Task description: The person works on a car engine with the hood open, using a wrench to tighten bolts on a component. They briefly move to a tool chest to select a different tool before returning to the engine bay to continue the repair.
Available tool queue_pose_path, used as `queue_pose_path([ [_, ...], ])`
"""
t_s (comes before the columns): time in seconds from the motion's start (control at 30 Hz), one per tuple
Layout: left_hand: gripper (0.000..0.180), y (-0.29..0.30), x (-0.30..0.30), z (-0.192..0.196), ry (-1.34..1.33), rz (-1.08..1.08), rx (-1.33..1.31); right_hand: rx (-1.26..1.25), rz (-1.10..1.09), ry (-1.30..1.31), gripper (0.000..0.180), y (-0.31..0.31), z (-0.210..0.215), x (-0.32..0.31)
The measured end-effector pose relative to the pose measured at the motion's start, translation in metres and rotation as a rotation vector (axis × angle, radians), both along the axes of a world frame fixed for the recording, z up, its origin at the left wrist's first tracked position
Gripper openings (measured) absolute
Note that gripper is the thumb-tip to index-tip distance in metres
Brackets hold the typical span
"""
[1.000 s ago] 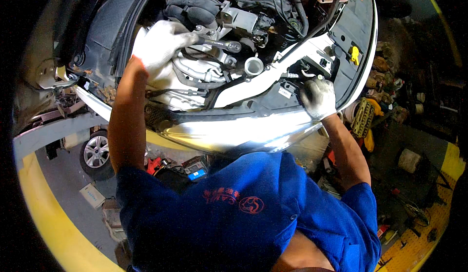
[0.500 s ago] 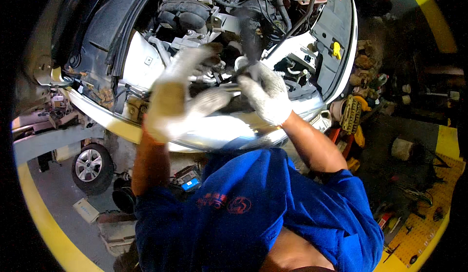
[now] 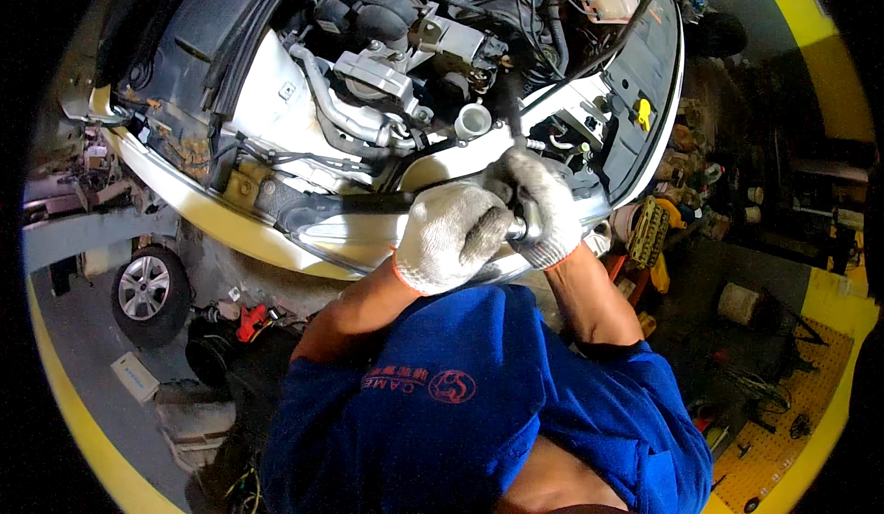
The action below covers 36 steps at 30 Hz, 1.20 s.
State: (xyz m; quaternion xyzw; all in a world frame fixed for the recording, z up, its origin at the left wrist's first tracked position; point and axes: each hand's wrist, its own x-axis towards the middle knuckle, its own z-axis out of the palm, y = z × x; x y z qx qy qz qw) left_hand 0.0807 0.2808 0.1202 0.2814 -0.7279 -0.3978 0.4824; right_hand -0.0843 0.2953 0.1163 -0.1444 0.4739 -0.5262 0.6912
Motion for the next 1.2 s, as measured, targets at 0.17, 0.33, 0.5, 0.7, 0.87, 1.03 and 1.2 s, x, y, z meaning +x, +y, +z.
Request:
queue_pose_path([
  [0.17, 0.013, -0.002, 0.008, -0.016, -0.057, 0.113, 0.294, -0.351, 0.096, 0.68, 0.022, 0.005, 0.023, -0.006],
  [0.33, 0.013, -0.009, -0.005, -0.054, 0.129, 0.426, 0.567, -0.473, 0.323, 0.742, 0.024, 0.005, 0.025, -0.005],
  [0.5, 0.036, -0.021, -0.017, -0.036, 0.596, 0.353, 0.849, -0.179, 0.04, 0.332, 0.03, -0.002, 0.014, 0.017],
  [0.7, 0.039, -0.02, 0.015, -0.053, 0.585, -0.155, 1.109, -0.131, -0.089, 0.102, 0.027, -0.019, 0.016, 0.014],
  [0.87, 0.04, -0.015, 0.015, -0.048, 0.551, -0.14, 1.091, -0.125, -0.152, 0.098, 0.026, -0.017, 0.013, 0.016],
  [1.03, 0.037, -0.014, 0.008, -0.03, 0.389, -0.105, 1.078, -0.142, -0.191, 0.144, 0.023, -0.018, 0.006, 0.015],
  [1.2, 0.029, -0.004, -0.001, -0.031, 0.641, -0.153, 1.093, -0.176, -0.177, 0.131, 0.024, -0.017, 0.005, 0.009],
])
